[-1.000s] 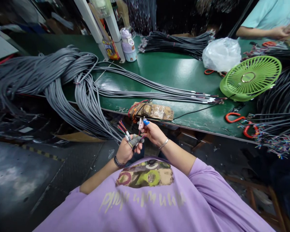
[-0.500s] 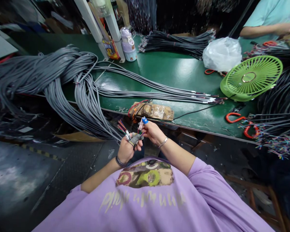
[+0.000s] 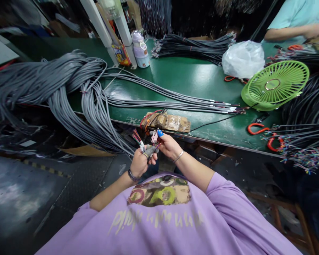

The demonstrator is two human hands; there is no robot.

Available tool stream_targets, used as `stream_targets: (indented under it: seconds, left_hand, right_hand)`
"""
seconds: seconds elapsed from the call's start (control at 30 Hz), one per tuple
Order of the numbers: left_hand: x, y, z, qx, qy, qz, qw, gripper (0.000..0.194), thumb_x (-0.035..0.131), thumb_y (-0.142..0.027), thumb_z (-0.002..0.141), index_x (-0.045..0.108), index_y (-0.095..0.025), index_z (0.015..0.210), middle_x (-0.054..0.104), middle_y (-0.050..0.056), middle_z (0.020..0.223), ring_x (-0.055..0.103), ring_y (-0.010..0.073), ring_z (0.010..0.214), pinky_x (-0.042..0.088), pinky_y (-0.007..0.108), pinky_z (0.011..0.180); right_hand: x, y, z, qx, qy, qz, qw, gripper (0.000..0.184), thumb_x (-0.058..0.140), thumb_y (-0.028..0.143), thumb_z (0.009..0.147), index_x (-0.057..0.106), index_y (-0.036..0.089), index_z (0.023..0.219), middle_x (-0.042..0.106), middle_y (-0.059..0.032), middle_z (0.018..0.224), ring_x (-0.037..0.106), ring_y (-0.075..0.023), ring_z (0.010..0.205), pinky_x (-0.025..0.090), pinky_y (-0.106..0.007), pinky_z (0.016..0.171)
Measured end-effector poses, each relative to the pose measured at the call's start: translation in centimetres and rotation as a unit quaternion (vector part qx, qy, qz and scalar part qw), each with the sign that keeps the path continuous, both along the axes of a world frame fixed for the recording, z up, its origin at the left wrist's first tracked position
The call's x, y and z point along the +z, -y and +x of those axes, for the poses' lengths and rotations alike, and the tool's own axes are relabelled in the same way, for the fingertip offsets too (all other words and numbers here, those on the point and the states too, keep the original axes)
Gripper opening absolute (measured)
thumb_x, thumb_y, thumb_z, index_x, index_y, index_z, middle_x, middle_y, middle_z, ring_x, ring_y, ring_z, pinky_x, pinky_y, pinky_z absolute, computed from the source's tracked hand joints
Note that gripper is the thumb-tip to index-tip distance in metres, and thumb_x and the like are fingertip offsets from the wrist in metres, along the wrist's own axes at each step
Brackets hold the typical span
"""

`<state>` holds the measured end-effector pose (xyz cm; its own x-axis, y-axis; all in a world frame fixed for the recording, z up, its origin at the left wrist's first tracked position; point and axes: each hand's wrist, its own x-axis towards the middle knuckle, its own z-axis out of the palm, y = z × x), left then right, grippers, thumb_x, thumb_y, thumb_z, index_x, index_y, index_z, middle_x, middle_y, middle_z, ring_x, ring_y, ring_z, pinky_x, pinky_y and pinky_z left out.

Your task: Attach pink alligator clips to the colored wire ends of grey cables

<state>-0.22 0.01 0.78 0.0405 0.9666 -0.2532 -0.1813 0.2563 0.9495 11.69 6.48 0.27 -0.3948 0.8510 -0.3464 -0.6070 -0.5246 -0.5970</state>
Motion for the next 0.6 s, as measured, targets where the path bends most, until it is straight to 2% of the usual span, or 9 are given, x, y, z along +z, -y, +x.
stream_targets:
  seconds: [0.33,0.5,0.6]
  left_hand:
    - [-0.4,0.9,-0.3,0.011,-0.011,0.055,0.998,0.037,0.062,-0.050,0.079,0.060,-0.014,0.070,0.062,-0.001,0.054,0.052,0.0062,0.036,0.029,0.017,0.035]
    - [-0.7,1.6,-0.6,0.012,-0.027,0.064,0.998,0.036,0.061,-0.049,0.081,0.060,-0.015,0.069,0.062,-0.001,0.054,0.053,0.0061,0.038,0.031,0.017,0.037]
    - [-0.8,1.8,-0.7,0.023,-0.030,0.068,0.997,0.036,0.061,-0.049,0.081,0.060,-0.015,0.070,0.062,-0.001,0.055,0.053,0.0061,0.038,0.032,0.017,0.037]
  right_hand:
    - [0.0,0.3,0.3,0.057,-0.021,-0.005,0.998,0.045,0.054,0.060,0.083,0.063,0.016,0.078,0.064,-0.0015,0.069,0.054,-0.0097,0.056,0.047,-0.023,0.054]
    - [-0.1,0.5,0.4,0.033,0.012,0.032,0.999,0.027,0.065,0.042,0.080,0.064,0.015,0.082,0.063,-0.0005,0.069,0.052,-0.0093,0.056,0.046,-0.021,0.052]
    - [-0.3,0.6,0.5,0.026,0.022,0.047,0.998,0.024,0.066,0.039,0.079,0.065,0.015,0.084,0.064,-0.0013,0.072,0.053,-0.0095,0.058,0.046,-0.021,0.051]
